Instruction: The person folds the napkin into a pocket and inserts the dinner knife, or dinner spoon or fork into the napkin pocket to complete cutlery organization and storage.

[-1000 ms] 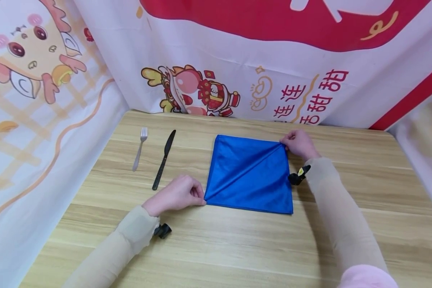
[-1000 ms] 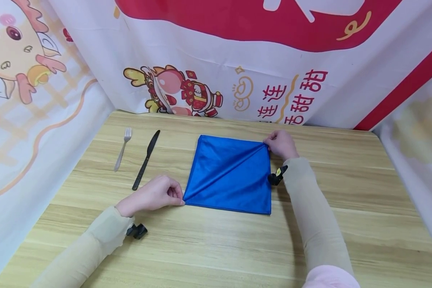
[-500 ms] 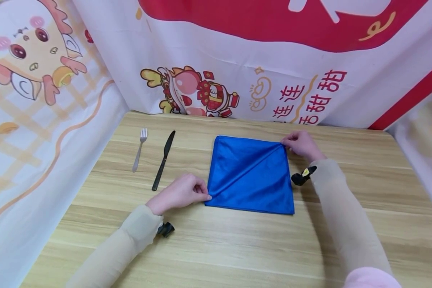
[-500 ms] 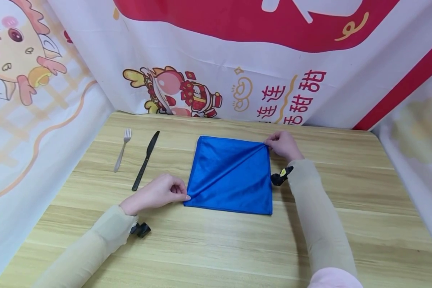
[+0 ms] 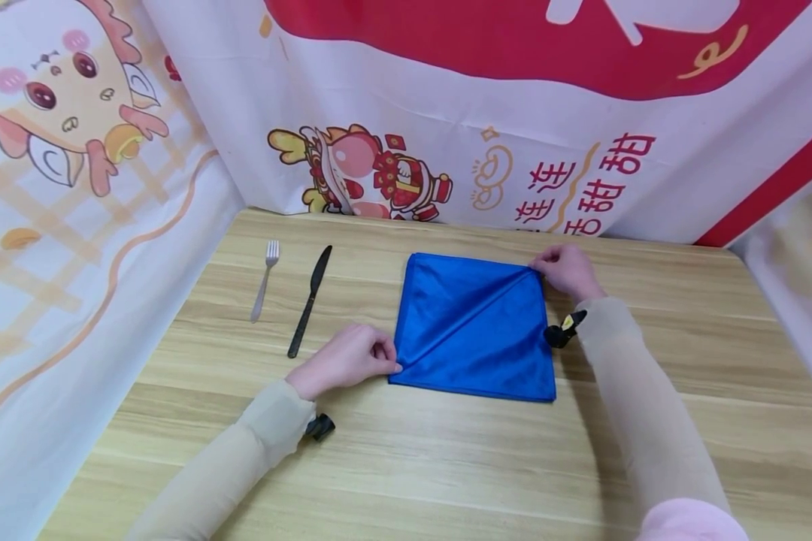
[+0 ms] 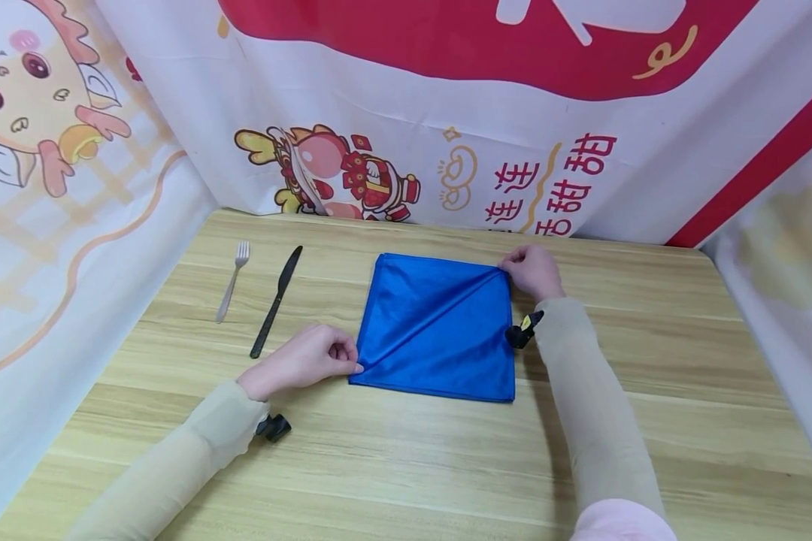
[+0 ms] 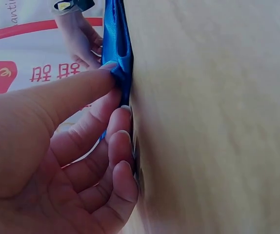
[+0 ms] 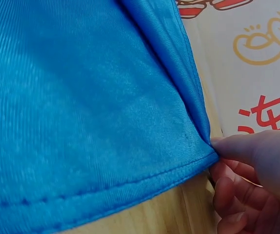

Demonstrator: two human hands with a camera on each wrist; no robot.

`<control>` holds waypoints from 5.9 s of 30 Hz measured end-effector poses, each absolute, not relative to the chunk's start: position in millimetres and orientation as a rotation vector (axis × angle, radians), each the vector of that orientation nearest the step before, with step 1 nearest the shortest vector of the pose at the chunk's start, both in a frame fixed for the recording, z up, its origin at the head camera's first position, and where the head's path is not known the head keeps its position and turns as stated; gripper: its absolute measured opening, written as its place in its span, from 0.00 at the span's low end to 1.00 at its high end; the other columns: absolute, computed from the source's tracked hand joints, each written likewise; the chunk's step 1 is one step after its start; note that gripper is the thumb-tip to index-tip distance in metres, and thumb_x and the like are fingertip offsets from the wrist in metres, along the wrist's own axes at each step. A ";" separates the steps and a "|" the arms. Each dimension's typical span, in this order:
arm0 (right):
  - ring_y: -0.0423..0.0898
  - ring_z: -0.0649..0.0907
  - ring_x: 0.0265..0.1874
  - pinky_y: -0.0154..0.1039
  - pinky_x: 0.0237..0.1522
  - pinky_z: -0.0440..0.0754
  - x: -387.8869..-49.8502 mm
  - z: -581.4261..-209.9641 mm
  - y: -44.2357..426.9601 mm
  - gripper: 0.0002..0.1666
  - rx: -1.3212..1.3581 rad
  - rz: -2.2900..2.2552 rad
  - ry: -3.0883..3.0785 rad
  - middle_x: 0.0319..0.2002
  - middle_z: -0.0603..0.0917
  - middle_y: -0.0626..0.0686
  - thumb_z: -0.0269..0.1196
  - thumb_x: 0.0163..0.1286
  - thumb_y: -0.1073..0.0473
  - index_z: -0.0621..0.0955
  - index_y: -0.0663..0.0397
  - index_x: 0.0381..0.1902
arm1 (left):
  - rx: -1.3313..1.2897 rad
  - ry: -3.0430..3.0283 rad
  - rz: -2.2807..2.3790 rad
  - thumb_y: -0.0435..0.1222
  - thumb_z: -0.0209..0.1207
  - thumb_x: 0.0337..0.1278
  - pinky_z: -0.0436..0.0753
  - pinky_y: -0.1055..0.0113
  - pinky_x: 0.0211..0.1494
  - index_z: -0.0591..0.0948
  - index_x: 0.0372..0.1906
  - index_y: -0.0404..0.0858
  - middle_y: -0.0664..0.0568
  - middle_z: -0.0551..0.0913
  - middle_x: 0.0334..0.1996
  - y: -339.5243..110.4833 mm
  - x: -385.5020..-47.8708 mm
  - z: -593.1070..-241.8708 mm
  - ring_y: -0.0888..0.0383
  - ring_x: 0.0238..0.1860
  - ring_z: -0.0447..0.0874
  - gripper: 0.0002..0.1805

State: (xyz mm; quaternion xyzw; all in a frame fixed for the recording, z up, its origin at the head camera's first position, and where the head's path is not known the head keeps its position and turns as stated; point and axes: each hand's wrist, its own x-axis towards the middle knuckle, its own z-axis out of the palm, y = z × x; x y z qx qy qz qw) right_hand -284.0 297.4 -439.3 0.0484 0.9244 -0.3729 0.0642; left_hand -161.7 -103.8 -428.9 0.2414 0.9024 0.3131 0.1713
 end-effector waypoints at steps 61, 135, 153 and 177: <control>0.35 0.78 0.30 0.33 0.32 0.79 -141.3 -438.0 103.0 0.06 -1.048 -1.030 2.621 0.32 0.82 0.39 0.72 0.68 0.57 0.89 0.48 0.43 | 0.347 2.699 1.308 0.42 0.66 0.68 0.78 0.62 0.47 0.89 0.48 0.39 0.50 0.87 0.42 -59.8 -321.8 -436.9 0.54 0.42 0.80 0.12; 0.39 0.85 0.29 0.39 0.35 0.86 -112.2 -389.7 144.6 0.08 -0.861 -1.402 2.377 0.30 0.86 0.38 0.73 0.61 0.65 0.87 0.45 0.33 | 0.473 2.510 1.774 0.43 0.69 0.64 0.87 0.59 0.37 0.86 0.44 0.40 0.49 0.86 0.39 -65.3 -285.7 -379.1 0.49 0.32 0.85 0.11; 0.51 0.85 0.32 0.50 0.36 0.88 -108.9 -338.3 102.8 0.08 -1.217 -2.105 1.613 0.35 0.84 0.62 0.67 0.57 0.77 0.83 0.64 0.32 | 0.536 2.136 2.504 0.32 0.70 0.60 0.86 0.67 0.34 0.86 0.40 0.32 0.39 0.87 0.38 -99.8 -229.1 -240.0 0.52 0.26 0.84 0.08; 0.44 0.87 0.33 0.46 0.37 0.88 -114.7 -411.1 276.9 0.11 -0.731 -1.972 1.956 0.33 0.83 0.55 0.59 0.59 0.84 0.80 0.67 0.33 | 0.453 1.983 2.271 0.26 0.64 0.65 0.88 0.58 0.40 0.78 0.45 0.29 0.40 0.81 0.40 37.3 -271.2 -348.3 0.48 0.32 0.88 0.08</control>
